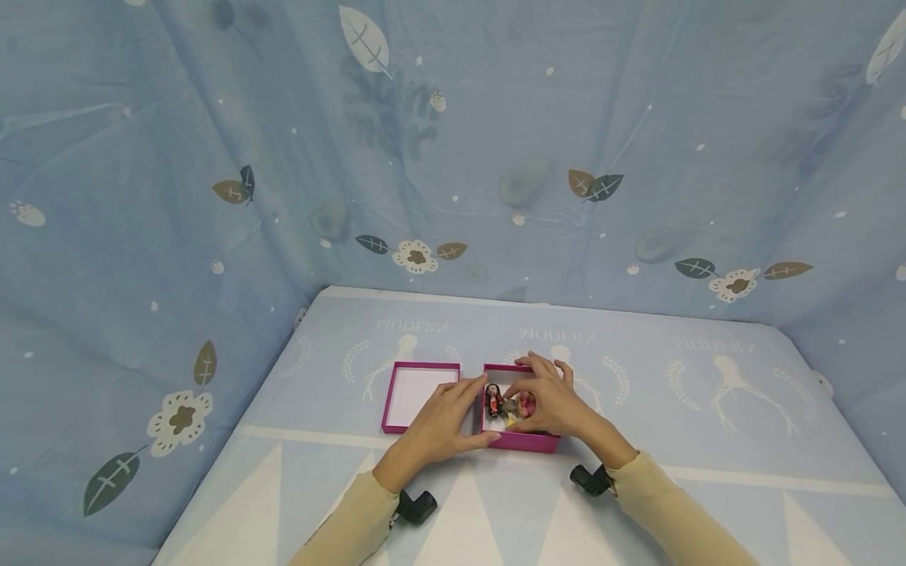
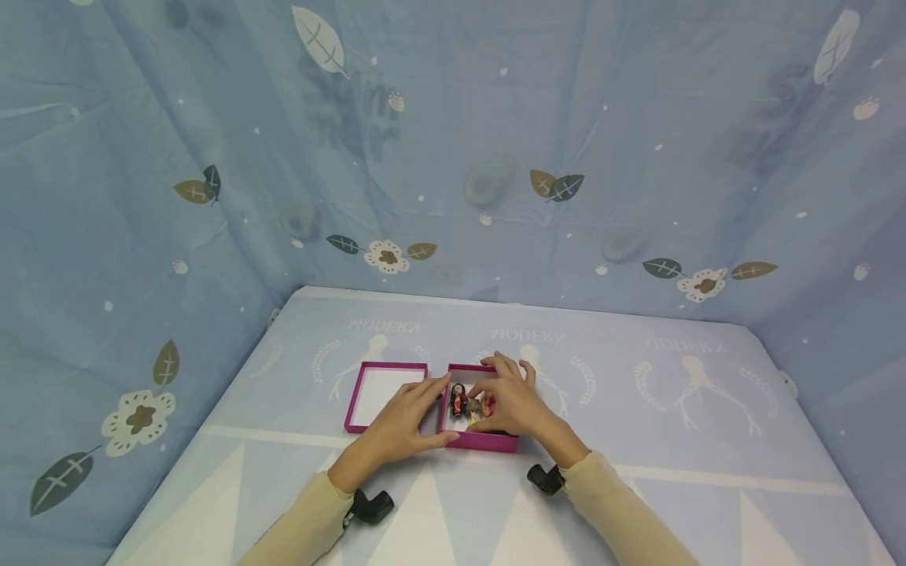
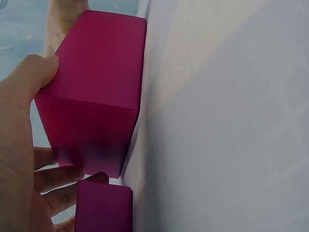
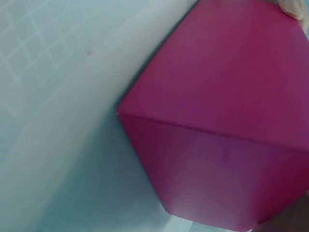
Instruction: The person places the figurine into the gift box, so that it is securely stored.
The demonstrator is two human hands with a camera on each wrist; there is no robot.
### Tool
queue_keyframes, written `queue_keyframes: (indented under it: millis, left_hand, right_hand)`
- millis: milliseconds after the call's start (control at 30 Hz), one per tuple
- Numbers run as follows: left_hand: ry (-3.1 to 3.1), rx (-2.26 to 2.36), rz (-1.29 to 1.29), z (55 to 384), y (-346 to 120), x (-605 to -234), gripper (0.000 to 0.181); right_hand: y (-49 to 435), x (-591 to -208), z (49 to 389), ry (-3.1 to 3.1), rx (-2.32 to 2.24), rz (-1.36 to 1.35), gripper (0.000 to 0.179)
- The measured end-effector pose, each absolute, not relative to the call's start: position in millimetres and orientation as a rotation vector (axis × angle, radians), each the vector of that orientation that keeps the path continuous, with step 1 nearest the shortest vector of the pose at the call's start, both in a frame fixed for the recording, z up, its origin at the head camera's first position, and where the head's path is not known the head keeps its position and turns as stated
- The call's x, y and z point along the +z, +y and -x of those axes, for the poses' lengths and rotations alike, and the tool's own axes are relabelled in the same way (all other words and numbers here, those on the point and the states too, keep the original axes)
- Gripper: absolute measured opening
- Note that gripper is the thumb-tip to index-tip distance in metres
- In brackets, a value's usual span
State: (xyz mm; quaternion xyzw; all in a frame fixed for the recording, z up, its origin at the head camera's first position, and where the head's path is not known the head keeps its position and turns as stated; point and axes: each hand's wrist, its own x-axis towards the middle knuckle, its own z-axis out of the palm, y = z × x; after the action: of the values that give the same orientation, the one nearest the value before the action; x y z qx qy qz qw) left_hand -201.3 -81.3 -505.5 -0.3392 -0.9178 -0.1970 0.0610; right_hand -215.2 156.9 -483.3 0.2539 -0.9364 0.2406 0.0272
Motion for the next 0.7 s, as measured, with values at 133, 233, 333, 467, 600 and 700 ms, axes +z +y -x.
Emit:
queue_keyframes:
  millis: [133,233,333,467,600,700]
  left_hand:
    - [-2.772,-0.602,1.022,201.1,-81.2,-505.1,0.094]
    - [-2.772,-0.605,1.019,201.1,-81.1,-505.3,0.093]
    - [-2.772,-0.602,1.02,201.0,-81.0,-505.4,0.094]
    - [-2.77,-0.595,1.024,201.2,-80.7,-505.8,0.094]
    - [-2.767,-0.599,1.026,201.0,-80.9,-505.9,0.094]
    - [-2.767,-0.6,1.029,201.1,-81.0,-506.1,0.093]
  right_hand:
    - [157.3,-484.2,215.7,-2.899,0.772,-0.792,0.039]
    - [157.3,-484.2,215.6,-2.895,0.773,-0.798,0.038]
    - [157.5,-483.9,215.2,-2.899,0.775,-0.801,0.037]
    - [158.6,-483.4,214.3,-2.895,0.772,-0.809,0.038]
    - [160.3,-484.6,214.1,-2.872,0.779,-0.841,0.039]
    - [161.8,-485.6,214.6,-2.862,0.781,-0.868,0.04]
